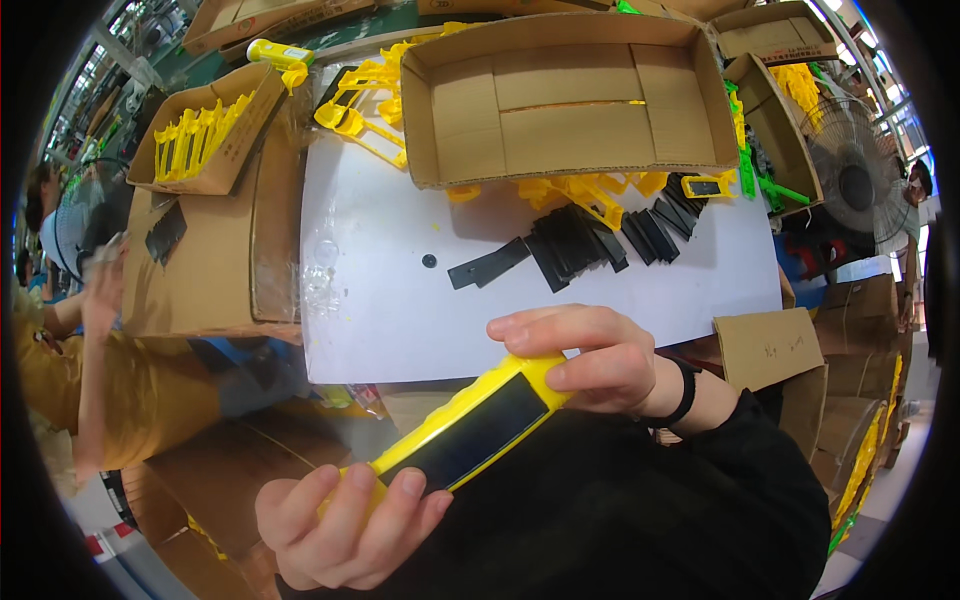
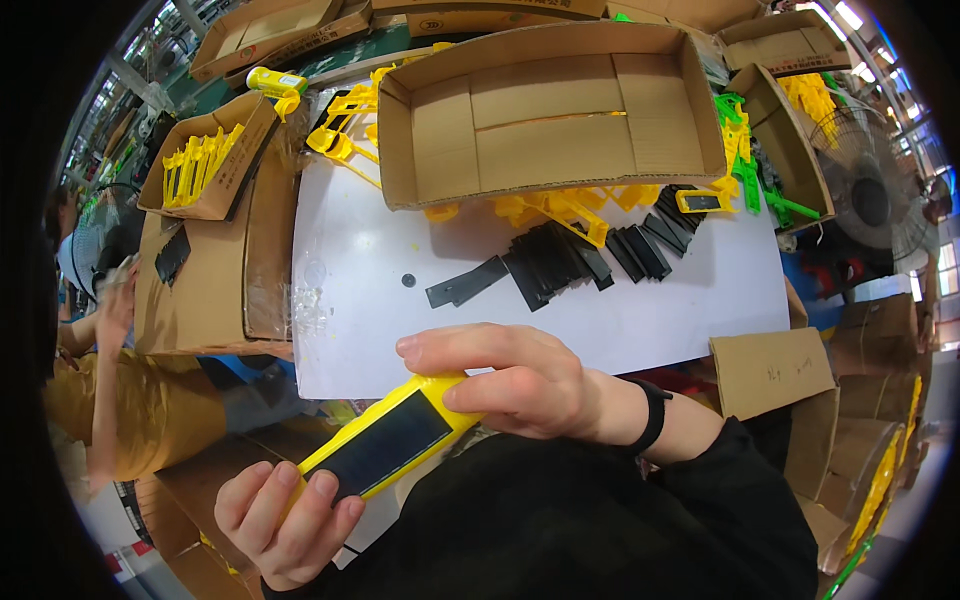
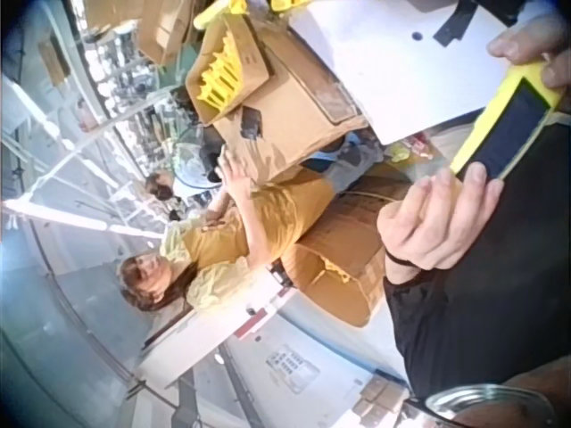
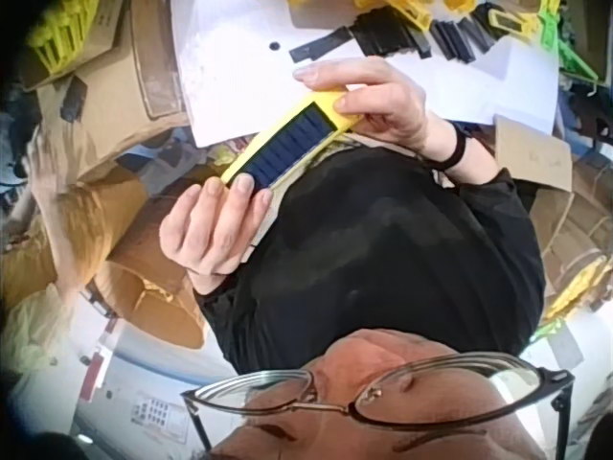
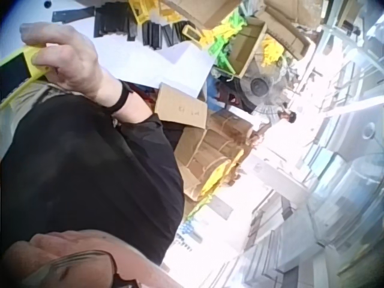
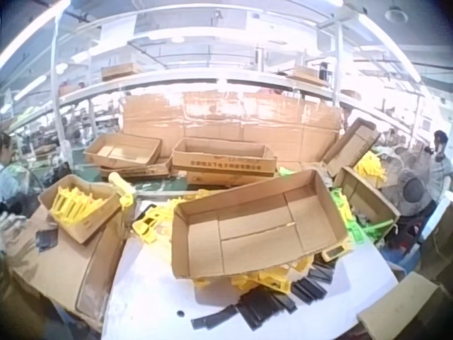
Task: Assembling the internal components and outer casing of yellow solar-powered flashlights at a factory workstation.
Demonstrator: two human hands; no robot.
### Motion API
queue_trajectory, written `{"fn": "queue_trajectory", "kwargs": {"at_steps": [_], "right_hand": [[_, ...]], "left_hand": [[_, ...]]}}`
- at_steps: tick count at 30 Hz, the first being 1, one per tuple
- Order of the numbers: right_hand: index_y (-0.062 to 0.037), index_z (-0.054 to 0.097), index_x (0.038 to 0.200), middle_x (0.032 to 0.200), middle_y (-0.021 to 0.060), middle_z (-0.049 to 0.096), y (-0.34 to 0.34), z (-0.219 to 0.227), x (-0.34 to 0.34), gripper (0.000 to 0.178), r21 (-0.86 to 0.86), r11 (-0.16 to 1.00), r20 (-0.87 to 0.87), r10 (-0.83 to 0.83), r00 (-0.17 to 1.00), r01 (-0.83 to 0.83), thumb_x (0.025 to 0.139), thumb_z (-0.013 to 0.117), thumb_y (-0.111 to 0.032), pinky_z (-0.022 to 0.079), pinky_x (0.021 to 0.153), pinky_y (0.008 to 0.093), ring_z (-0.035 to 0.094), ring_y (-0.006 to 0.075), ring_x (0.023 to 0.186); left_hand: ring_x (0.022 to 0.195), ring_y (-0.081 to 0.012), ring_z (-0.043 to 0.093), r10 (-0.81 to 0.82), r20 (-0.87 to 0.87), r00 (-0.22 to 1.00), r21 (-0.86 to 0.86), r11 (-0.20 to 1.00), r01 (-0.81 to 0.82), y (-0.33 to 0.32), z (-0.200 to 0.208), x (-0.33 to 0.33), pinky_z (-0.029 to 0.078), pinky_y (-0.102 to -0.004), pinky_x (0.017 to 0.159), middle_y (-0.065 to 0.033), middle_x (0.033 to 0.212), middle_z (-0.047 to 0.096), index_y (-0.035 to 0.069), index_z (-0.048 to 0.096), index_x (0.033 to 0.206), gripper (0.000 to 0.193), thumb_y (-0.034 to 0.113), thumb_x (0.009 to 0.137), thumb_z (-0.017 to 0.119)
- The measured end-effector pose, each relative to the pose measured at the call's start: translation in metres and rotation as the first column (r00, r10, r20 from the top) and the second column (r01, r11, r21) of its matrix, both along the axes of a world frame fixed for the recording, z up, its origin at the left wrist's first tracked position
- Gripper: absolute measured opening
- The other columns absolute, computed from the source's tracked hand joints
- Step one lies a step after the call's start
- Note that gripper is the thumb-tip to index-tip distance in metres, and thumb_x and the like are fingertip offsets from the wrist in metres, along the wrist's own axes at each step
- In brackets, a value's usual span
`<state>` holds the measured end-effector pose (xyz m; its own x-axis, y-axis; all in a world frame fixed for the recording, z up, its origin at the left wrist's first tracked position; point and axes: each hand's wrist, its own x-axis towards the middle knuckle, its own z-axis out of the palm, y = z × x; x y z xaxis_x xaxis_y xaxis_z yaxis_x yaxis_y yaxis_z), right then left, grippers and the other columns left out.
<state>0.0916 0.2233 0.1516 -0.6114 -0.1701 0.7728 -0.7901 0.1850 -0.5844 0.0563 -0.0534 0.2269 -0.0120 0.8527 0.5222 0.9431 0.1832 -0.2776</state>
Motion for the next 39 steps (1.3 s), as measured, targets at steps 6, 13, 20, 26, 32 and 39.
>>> {"fn": "queue_trajectory", "kwargs": {"at_steps": [6,13,20,26,32,39], "right_hand": [[-0.0027,0.049,0.099,0.110,0.0243,0.059,-0.003,0.000,-0.007,0.023,0.036,0.998,-0.088,-0.048,0.995,0.051,0.083,0.065,-0.001,0.058,0.079,0.0414,0.065,0.0385,0.098],[0.0005,0.052,0.094,0.107,0.0263,0.061,-0.008,0.005,-0.019,0.015,0.017,0.999,-0.156,-0.042,0.987,0.045,0.082,0.062,-0.001,0.059,0.074,0.0387,0.067,0.0365,0.094],[-0.0030,0.064,0.102,0.101,0.0212,0.062,0.004,0.015,-0.017,0.035,0.101,0.992,-0.084,-0.067,0.994,0.076,0.069,0.073,0.004,0.057,0.071,0.0358,0.067,0.0340,0.088],[0.0045,0.056,0.101,0.110,0.0238,0.058,-0.011,-0.008,-0.017,0.020,0.380,0.908,-0.289,-0.066,0.955,0.178,0.087,0.054,-0.010,0.053,0.079,0.0393,0.061,0.0334,0.097],[-0.0018,0.057,0.106,0.100,0.0172,0.059,0.008,-0.011,0.005,0.019,0.165,0.985,0.206,-0.083,0.975,0.049,0.088,0.052,-0.003,0.049,0.079,0.0401,0.059,0.0349,0.092],[-0.0016,0.060,0.101,0.095,0.0165,0.062,0.015,-0.020,0.023,0.020,0.208,0.947,0.304,-0.302,0.903,0.246,0.082,0.054,-0.001,0.049,0.079,0.0406,0.060,0.0348,0.092]], "left_hand": [[0.091,-0.0157,0.054,0.013,0.039,0.999,0.077,0.997,-0.016,-0.003,-0.022,-0.001,0.046,-0.0287,0.073,0.0047,0.101,0.064,0.018,0.071,0.096,0.019,0.025,0.078,0.071],[0.097,-0.0209,0.055,0.080,0.106,0.991,0.051,0.995,-0.086,-0.014,-0.024,0.002,0.051,-0.0327,0.073,0.0009,0.105,0.060,0.019,0.066,0.105,0.023,0.022,0.083,0.067],[0.082,-0.0286,0.061,-0.126,0.230,0.965,0.145,0.985,0.094,0.005,-0.025,-0.026,0.055,-0.0397,0.065,-0.0102,0.099,0.062,0.012,0.063,0.104,0.025,0.011,0.080,0.066],[0.068,-0.0350,0.065,-0.226,0.623,0.749,0.398,0.916,-0.055,0.004,-0.054,-0.016,0.054,-0.0397,0.061,-0.0217,0.080,0.066,-0.006,0.067,0.088,0.018,0.008,0.079,0.070],[0.072,-0.0251,0.062,-0.194,0.839,0.509,0.323,0.929,-0.179,0.019,-0.118,-0.039,0.052,-0.0349,0.066,-0.0160,0.082,0.066,-0.008,0.064,0.101,0.021,0.003,0.083,0.066],[0.079,-0.0220,0.061,-0.110,0.911,0.398,0.217,0.947,-0.235,0.040,-0.138,-0.040,0.052,-0.0334,0.073,-0.0144,0.093,0.065,-0.008,0.063,0.106,0.023,-0.006,0.082,0.065]]}}
